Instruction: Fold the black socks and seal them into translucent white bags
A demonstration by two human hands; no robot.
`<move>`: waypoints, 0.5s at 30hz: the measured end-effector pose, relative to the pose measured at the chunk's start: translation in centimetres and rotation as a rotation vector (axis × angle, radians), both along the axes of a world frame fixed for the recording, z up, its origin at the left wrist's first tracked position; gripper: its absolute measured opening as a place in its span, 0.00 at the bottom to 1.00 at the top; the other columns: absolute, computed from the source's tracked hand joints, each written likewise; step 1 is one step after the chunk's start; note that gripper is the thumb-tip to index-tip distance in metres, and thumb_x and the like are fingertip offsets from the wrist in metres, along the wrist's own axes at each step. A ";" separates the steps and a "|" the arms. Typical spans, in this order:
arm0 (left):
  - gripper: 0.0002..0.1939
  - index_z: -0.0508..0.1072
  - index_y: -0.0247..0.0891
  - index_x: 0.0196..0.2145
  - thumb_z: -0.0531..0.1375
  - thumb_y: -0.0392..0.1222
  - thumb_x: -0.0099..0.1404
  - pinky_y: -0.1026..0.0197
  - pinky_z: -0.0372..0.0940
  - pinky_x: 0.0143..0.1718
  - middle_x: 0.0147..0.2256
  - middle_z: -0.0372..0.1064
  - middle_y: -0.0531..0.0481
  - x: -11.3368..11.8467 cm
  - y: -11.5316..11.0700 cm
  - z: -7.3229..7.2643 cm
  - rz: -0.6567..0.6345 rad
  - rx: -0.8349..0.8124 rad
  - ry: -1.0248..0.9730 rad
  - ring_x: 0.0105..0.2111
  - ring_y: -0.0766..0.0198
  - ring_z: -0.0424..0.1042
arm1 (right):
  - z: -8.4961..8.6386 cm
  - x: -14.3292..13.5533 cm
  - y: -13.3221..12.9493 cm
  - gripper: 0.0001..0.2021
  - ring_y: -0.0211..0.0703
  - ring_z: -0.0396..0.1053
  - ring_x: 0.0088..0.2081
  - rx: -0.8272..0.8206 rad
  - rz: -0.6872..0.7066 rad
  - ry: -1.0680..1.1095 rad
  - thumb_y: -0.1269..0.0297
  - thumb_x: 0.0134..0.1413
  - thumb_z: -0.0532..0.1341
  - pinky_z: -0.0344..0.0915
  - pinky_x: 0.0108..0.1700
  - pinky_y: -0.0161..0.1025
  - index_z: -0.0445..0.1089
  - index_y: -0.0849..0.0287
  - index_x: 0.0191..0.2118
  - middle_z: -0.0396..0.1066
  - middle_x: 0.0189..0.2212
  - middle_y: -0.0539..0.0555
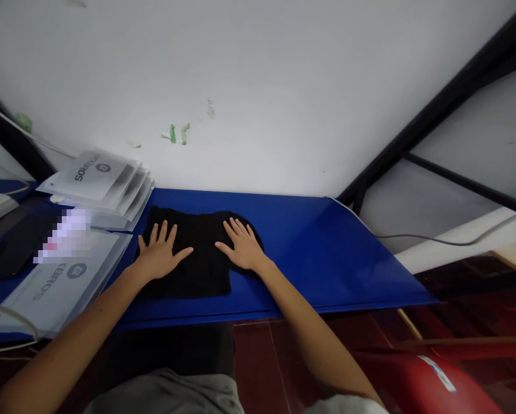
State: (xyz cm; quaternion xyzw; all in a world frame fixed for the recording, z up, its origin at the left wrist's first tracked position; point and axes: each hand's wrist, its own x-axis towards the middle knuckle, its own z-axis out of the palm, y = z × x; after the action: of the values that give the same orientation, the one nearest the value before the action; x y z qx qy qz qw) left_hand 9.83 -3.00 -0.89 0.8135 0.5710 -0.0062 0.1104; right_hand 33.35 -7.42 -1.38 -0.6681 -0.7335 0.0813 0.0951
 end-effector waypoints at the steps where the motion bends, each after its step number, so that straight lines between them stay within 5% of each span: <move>1: 0.47 0.43 0.30 0.67 0.39 0.69 0.63 0.30 0.38 0.60 0.68 0.31 0.35 -0.1 -0.3 0.0 0.004 0.021 0.000 0.67 0.39 0.32 | -0.1 -0.1 0.1 0.36 0.52 0.36 0.68 0.003 0.008 0.006 0.41 0.60 0.46 0.39 0.66 0.57 0.46 0.58 0.67 0.40 0.68 0.61; 6: 0.39 0.48 0.28 0.66 0.42 0.61 0.68 0.37 0.41 0.63 0.67 0.36 0.34 -0.7 -1.7 0.4 -0.100 0.173 -0.050 0.67 0.43 0.37 | 0.0 -0.4 0.3 0.35 0.52 0.38 0.68 0.025 0.008 0.028 0.43 0.61 0.47 0.39 0.66 0.56 0.48 0.61 0.67 0.43 0.67 0.62; 15: 0.38 0.49 0.33 0.66 0.42 0.62 0.68 0.38 0.41 0.64 0.67 0.36 0.39 -2.7 -2.7 -0.4 -0.170 0.066 -0.094 0.67 0.46 0.36 | -0.3 -0.4 -2.0 0.30 0.51 0.43 0.67 0.132 -0.008 0.117 0.46 0.62 0.48 0.43 0.65 0.58 0.54 0.54 0.65 0.48 0.66 0.58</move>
State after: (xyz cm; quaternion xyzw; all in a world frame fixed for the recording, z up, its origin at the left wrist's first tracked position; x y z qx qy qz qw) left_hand 7.15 -5.74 -1.27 0.8615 0.4942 0.0414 0.1092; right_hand 32.92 -9.40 -1.71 -0.6573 -0.7279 0.0712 0.1820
